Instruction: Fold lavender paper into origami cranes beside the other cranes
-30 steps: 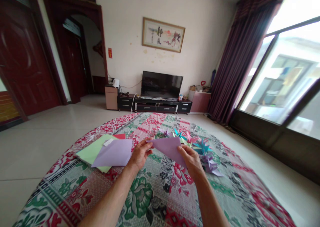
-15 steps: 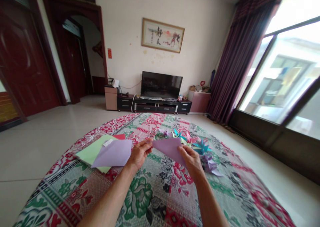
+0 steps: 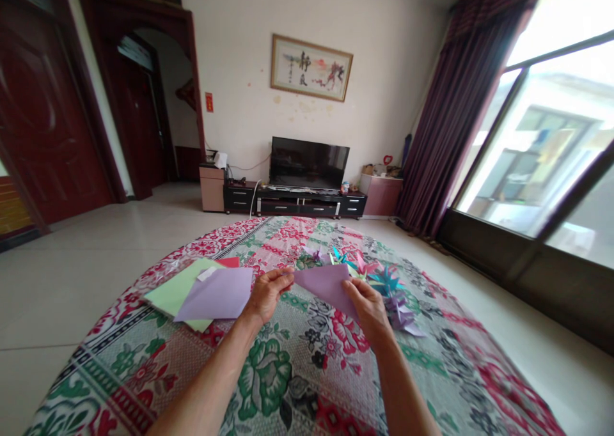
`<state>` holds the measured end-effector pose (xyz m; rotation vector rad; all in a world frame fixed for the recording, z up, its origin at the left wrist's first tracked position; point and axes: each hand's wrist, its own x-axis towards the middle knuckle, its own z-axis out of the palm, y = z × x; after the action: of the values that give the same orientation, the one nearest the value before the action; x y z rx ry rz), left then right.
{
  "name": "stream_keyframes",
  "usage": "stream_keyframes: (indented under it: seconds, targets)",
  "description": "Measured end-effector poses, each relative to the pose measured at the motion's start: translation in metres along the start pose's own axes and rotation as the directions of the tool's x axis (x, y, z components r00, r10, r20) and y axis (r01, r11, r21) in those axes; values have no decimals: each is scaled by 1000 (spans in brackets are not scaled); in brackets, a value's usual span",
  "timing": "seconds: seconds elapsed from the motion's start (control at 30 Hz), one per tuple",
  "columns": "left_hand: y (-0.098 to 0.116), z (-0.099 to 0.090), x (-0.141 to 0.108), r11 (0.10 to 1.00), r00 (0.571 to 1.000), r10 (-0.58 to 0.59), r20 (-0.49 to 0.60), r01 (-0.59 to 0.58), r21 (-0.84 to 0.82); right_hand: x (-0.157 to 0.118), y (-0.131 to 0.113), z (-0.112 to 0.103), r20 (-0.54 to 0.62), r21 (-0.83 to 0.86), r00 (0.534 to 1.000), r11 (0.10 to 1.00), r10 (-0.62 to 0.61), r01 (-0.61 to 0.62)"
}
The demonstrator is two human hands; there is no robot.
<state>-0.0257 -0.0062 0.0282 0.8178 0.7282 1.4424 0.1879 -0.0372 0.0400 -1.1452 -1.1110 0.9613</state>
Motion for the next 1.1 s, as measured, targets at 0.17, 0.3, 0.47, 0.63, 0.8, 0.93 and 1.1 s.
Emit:
stream_keyframes:
  seconds: [0.17,0.3,0.47,0.63,0.8,0.93,1.1]
  targets:
    - [-1,-4,2,1000,1000,-6,13,7,-14,-1,-2,1,-12,-7,1000,1000,2,-2]
    - [-3,-6,3,999,999,-23,28,24,-44,-2,-4,1,-2,2,1000,1000,7,-7]
    - [-3,-7,3,998,999,-24,37,26,-53,-3,-6,1,0,-7,1000,1000,-1,1]
    - [-4,-7,3,998,999,-24,29,25,-49,-2,-5,0,1,-15,1000,1000,-9,9]
    - [-5,-8,3,999,999,-26,30,27,-40,-2,-5,-1,0,-5,1000,1000,-2,2]
    - [-5,-9,3,1000,999,-12,43,12,-21,-2,-5,-1,-2,-7,1000,1000,0,0]
    - [-2,-10,3,1000,998,-16,55,17,-20,-2,-5,-3,-30,-19,1000,1000,-8,7]
